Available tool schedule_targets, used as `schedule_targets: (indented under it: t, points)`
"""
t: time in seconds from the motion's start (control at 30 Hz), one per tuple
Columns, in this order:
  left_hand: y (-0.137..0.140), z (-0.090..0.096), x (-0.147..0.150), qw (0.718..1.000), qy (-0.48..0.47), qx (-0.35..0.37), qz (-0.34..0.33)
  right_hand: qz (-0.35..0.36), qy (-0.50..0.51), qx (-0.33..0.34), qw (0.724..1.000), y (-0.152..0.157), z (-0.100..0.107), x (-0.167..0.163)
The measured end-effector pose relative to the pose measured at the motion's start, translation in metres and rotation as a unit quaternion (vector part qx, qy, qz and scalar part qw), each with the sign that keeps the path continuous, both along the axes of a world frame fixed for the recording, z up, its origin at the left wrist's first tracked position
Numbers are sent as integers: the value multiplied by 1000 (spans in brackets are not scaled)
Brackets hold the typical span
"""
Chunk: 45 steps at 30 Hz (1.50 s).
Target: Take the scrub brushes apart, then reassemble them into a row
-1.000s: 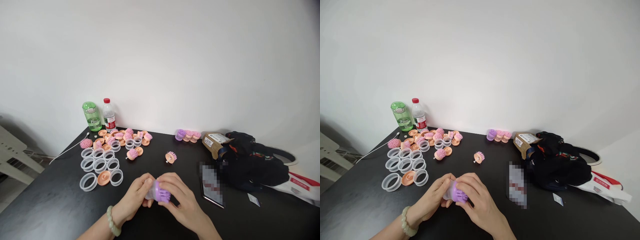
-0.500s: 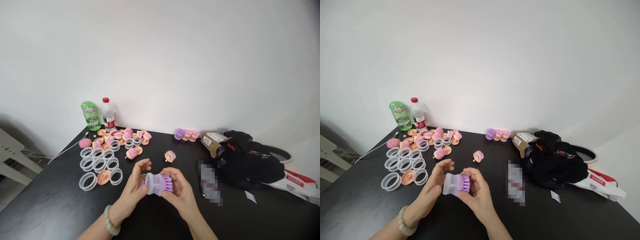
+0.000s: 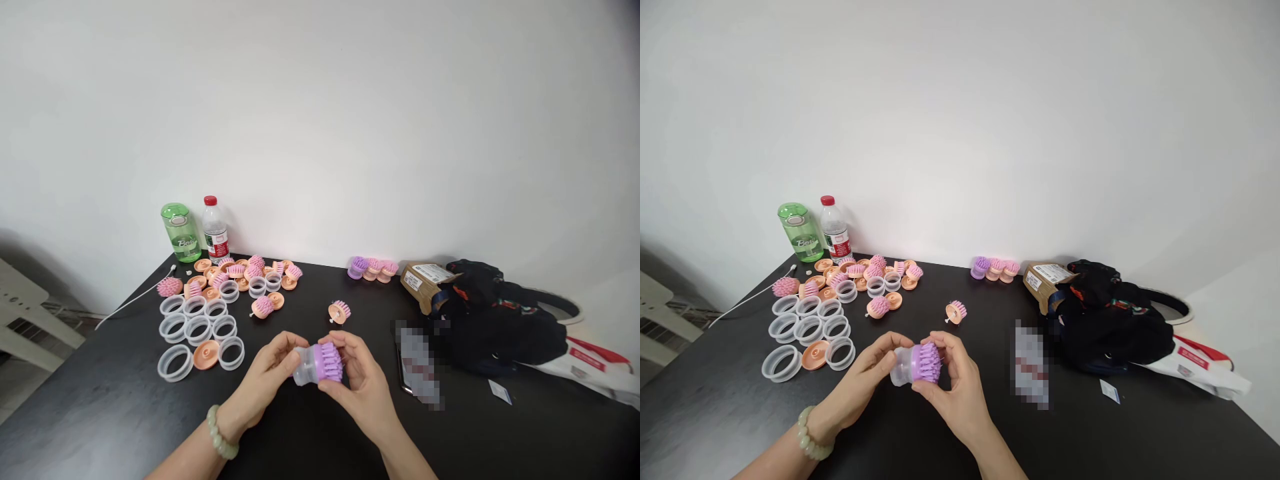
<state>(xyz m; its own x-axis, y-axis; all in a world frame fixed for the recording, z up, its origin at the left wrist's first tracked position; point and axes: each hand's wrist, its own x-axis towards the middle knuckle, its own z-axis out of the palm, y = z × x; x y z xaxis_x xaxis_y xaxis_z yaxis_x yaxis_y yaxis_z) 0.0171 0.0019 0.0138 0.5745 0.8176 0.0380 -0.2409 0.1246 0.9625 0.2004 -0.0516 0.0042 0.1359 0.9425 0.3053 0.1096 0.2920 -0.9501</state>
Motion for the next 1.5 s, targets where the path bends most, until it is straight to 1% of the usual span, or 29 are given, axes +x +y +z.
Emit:
schedule_targets:
  t: [0.07, 0.13, 0.17, 0.2, 0.23, 0.27, 0.3, 0.33, 0.37, 0.4, 0.43, 0.47, 0.5, 0.57, 0.63, 0.67, 0.73, 0.77, 0.83, 0.9, 1.0, 1.1, 1.17, 1.23, 1.3, 1.33, 1.37, 1.43, 1.5]
  points:
    - [2, 0, 1, 1000, 27, -12, -8, 3, -6, 1, 1000, 0, 1, 0]
    - [3, -2, 2, 999, 32, 0, -14, -1, -10, -8, 1000, 1, 2, 0]
    - [3, -4, 3, 999, 41, 29, -1, -6, -14, -16, 1000, 1, 3, -1]
    - [3, -7, 3, 995, 61, 78, 23, -13, -18, -27, 999, 3, 3, -1]
    - [3, -10, 3, 984, 87, 148, 55, -21, -21, -39, 999, 4, 3, -2]
    - [1, -14, 3, 962, 113, 233, 91, -29, -23, -53, 998, 5, 3, -2]
    - [-1, -17, 2, 930, 136, 321, 119, -33, -21, -68, 997, 6, 2, -3]
    - [-3, -20, 2, 894, 152, 400, 133, -30, -13, -82, 996, 7, 1, -3]
    - [-6, -21, 1, 863, 161, 460, 135, -24, -1, -93, 995, 7, 0, -2]
    - [-8, -22, 1, 843, 164, 495, 133, -15, 14, -99, 995, 8, 0, -2]
    - [-10, -22, 0, 838, 164, 502, 134, -6, 28, -100, 995, 7, -1, -1]
    - [-11, -20, -1, 848, 162, 486, 138, 1, 38, -95, 995, 7, -1, 0]
    - [-10, -17, -1, 867, 158, 450, 144, 4, 45, -85, 995, 6, -1, 1]
    - [-7, -11, -2, 914, 147, 353, 136, 4, 48, -64, 997, 5, 0, 1]
    - [-3, -4, -2, 959, 132, 236, 82, 8, 42, -47, 998, 5, 0, 1]
    - [0, -2, -2, 976, 121, 175, 52, 11, 36, -41, 998, 4, 0, 1]
    - [2, 0, -1, 992, 95, 77, 15, 16, 23, -34, 999, 4, 1, 0]
    - [3, 0, 0, 995, 83, 50, 13, 17, 18, -31, 999, 4, 1, 0]
    - [4, -2, 0, 997, 68, 42, 22, 20, 15, -28, 999, 4, 1, 1]
    - [5, -5, 0, 994, 69, 71, 38, 23, 19, -26, 999, 4, 1, 3]
    - [5, -7, -1, 978, 130, 148, 60, 20, 15, -29, 999, 4, 0, 2]
    - [4, -6, -1, 950, 200, 234, 49, -9, -56, -34, 998, 4, -4, -2]
    - [5, -4, -2, 940, 213, 263, 33, -11, -99, -17, 995, 5, -7, -4]
    - [9, -3, -4, 949, 197, 243, 42, 2, -83, 21, 996, 8, -11, -4]
    - [14, -2, -8, 970, 151, 171, 81, -5, -59, 35, 998, 12, -17, -3]
    - [18, -1, -10, 978, 123, 128, 108, -16, -72, 25, 997, 14, -21, -4]
    - [21, -1, -12, 982, 97, 88, 137, -23, -104, 8, 994, 17, -25, -5]
    - [26, 0, -15, 980, 65, 29, 188, -11, -203, -15, 979, 21, -34, -12]
    - [28, 1, -16, 975, 49, 4, 216, 22, -294, -7, 956, 25, -41, -23]
